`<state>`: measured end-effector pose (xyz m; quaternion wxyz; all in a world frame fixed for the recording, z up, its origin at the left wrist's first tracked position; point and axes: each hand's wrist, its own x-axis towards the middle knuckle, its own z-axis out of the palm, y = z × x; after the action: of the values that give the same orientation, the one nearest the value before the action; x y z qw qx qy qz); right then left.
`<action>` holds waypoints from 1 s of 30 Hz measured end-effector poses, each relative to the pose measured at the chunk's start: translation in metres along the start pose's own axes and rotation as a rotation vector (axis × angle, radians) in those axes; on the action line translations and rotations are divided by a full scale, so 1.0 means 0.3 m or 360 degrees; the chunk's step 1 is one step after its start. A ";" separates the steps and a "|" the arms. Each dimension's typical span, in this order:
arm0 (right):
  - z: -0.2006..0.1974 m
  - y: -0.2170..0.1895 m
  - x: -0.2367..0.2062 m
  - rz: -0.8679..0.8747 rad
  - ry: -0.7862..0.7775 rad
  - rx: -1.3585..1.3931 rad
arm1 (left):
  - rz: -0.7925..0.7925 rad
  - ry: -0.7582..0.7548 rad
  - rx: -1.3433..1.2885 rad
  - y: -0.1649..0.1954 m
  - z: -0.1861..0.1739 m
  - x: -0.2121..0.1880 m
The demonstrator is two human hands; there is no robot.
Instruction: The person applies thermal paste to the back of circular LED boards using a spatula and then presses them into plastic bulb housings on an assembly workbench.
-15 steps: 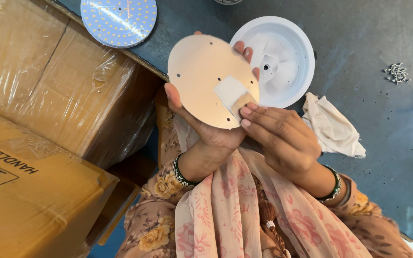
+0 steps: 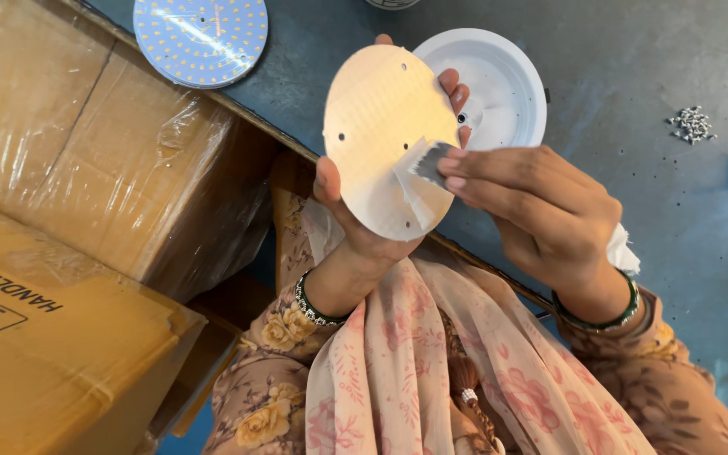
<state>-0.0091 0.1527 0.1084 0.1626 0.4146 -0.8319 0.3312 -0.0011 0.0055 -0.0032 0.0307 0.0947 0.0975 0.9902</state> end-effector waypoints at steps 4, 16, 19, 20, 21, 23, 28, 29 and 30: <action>-0.009 0.010 0.027 -0.0043 -0.0130 0.0016 | 0.0013 0.0031 0.0087 0.007 0.002 0.001; -0.005 -0.052 -0.065 -0.0078 -0.0047 0.0105 | 0.0052 0.0192 -0.0035 0.032 0.008 0.004; -0.023 -0.028 -0.033 -0.0049 0.0081 0.0015 | 0.0007 0.0094 -0.0011 0.018 0.029 -0.003; -0.026 -0.018 -0.016 -0.0025 0.0125 -0.0035 | -0.0006 0.0060 0.0016 0.011 0.032 -0.009; -0.027 -0.009 0.002 0.0000 0.0130 -0.0048 | -0.0015 0.0027 0.0063 -0.004 0.034 -0.020; -0.026 0.006 0.038 0.0048 0.0131 -0.0066 | -0.0073 -0.0028 0.0123 -0.027 0.013 -0.049; -0.017 0.013 0.088 -0.0125 0.0213 -0.0058 | -0.0437 -0.0001 -0.0188 -0.097 -0.149 -0.157; -0.015 0.011 0.091 -0.0144 0.0217 -0.0070 | -0.0583 -0.0002 -0.0367 -0.110 -0.183 -0.178; -0.012 0.009 0.091 -0.0155 0.0201 -0.0088 | -0.0572 -0.0004 -0.0357 -0.123 -0.210 -0.195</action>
<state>-0.0280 0.1406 0.1248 0.2421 0.4282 -0.8076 0.3254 0.0455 0.0250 -0.0818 0.2173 0.0732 0.0019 0.9734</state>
